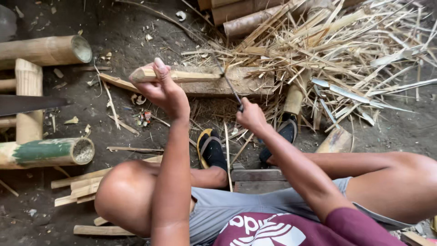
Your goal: The person sits on the ground and uses a knife to shave and shape a small piece of bamboo, creating thin strips. They then switch to a larger bamboo pole and continue to shave its surface.
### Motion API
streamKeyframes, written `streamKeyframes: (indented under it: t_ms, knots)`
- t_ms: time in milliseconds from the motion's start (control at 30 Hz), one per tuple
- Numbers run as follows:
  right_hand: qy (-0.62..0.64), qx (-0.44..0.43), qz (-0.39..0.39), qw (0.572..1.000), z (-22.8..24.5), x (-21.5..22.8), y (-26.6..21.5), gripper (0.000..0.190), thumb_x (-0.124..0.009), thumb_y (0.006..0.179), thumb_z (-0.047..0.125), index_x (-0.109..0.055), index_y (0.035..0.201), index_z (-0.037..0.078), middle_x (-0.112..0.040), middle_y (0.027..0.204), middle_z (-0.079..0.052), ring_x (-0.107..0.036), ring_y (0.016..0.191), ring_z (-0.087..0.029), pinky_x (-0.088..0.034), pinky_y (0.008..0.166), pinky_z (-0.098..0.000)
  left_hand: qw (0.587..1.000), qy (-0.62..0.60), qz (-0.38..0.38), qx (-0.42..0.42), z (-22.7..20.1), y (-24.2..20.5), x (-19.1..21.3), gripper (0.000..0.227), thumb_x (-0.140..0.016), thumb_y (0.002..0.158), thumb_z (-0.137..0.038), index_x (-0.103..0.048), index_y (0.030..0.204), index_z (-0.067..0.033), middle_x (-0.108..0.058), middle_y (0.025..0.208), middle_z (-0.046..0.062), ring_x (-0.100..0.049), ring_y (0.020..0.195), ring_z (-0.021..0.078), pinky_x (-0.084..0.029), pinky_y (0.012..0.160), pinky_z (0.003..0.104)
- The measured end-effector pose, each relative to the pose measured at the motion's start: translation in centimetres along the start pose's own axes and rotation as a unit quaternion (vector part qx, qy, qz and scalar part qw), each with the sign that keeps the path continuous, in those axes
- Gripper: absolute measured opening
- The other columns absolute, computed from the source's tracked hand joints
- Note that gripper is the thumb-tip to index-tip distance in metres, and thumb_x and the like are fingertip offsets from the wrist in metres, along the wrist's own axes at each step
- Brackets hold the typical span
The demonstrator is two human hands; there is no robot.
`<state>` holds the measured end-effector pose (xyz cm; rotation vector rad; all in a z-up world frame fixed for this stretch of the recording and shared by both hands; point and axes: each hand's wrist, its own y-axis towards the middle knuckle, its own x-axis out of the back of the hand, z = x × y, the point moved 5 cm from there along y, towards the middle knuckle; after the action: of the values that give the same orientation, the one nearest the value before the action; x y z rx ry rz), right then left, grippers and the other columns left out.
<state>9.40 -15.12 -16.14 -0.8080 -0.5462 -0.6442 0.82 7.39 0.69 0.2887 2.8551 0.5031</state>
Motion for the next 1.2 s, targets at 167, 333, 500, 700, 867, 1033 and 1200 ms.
streamKeyframes:
  t_ms: [167, 333, 500, 700, 867, 1033, 1200]
  knots:
    - [0.042, 0.19, -0.048, 0.98, 2.2, 0.4, -0.6, 0.023, -0.065, 0.09, 0.012, -0.052, 0.106, 0.003, -0.071, 0.079, -0.022, -0.07, 0.067, -0.036, -0.055, 0.059, -0.0489, 0.999, 0.014, 0.024, 0.016, 1.3, -1.0, -0.3, 0.029, -0.062, 0.104, -0.027, -0.046, 0.116, -0.0044, -0.06, 0.105, 0.012, -0.066, 0.089, 0.0188, -0.064, 0.08, 0.034]
    - [-0.025, 0.003, 0.01, 1.0, -0.4, 0.2, 1.2, 0.027, -0.062, 0.089, 0.012, -0.049, 0.112, 0.005, -0.071, 0.084, -0.02, -0.073, 0.069, -0.036, -0.06, 0.06, -0.0481, 0.999, -0.031, 0.027, 0.026, 1.7, -0.2, 0.9, 0.027, -0.062, 0.105, -0.025, -0.047, 0.117, -0.0046, -0.063, 0.101, 0.012, -0.066, 0.089, 0.0192, -0.062, 0.082, 0.032]
    - [-0.038, 0.081, -0.038, 0.995, -0.5, 1.2, 1.7, 0.031, -0.069, 0.085, 0.015, -0.053, 0.11, 0.006, -0.068, 0.079, -0.026, -0.068, 0.075, -0.045, -0.054, 0.071, -0.0548, 0.997, -0.05, 0.038, -0.051, 1.1, 0.4, 0.0, 0.016, -0.06, 0.106, -0.018, -0.047, 0.109, -0.0087, -0.055, 0.099, 0.007, -0.062, 0.083, 0.0163, -0.059, 0.079, 0.031]
    - [0.033, 0.225, -0.114, 0.967, -0.3, -1.6, -0.2, 0.031, -0.071, 0.087, 0.017, -0.05, 0.106, 0.004, -0.067, 0.078, -0.021, -0.068, 0.072, -0.042, -0.053, 0.063, -0.0515, 0.991, -0.095, 0.071, -0.057, 1.9, -0.1, 0.1, 0.011, -0.059, 0.105, -0.011, -0.048, 0.104, -0.0085, -0.053, 0.093, 0.006, -0.058, 0.082, 0.0165, -0.058, 0.075, 0.032]
    - [-0.039, -0.037, 0.023, 0.998, -2.9, -1.1, 2.0, 0.034, -0.06, 0.089, 0.009, -0.05, 0.121, 0.004, -0.067, 0.072, -0.018, -0.068, 0.063, -0.032, -0.057, 0.055, -0.0451, 0.992, -0.085, 0.071, -0.058, 0.5, 0.7, 1.0, 0.011, -0.056, 0.104, -0.007, -0.046, 0.102, -0.0093, -0.054, 0.092, 0.006, -0.059, 0.08, 0.0168, -0.057, 0.075, 0.032]
    - [-0.026, 0.124, -0.027, 0.992, -2.1, -0.3, 0.3, 0.033, -0.065, 0.088, 0.014, -0.052, 0.117, 0.005, -0.069, 0.074, -0.02, -0.068, 0.066, -0.034, -0.054, 0.059, -0.047, 0.976, -0.197, 0.085, -0.025, 1.5, -0.1, 0.2, 0.016, -0.048, 0.091, 0.005, -0.042, 0.093, -0.0095, -0.05, 0.082, 0.004, -0.047, 0.062, 0.0127, -0.049, 0.057, 0.03]
    - [0.008, -0.052, 0.022, 0.998, -4.0, -2.7, 0.9, 0.034, -0.057, 0.09, 0.011, -0.048, 0.123, 0.007, -0.068, 0.082, -0.018, -0.073, 0.068, -0.037, -0.061, 0.059, -0.0503, 0.973, -0.225, 0.05, -0.028, 2.7, 0.7, 1.0, 0.014, -0.046, 0.092, 0.006, -0.044, 0.091, -0.0082, -0.047, 0.07, 0.003, -0.041, 0.052, 0.0092, -0.043, 0.049, 0.025]
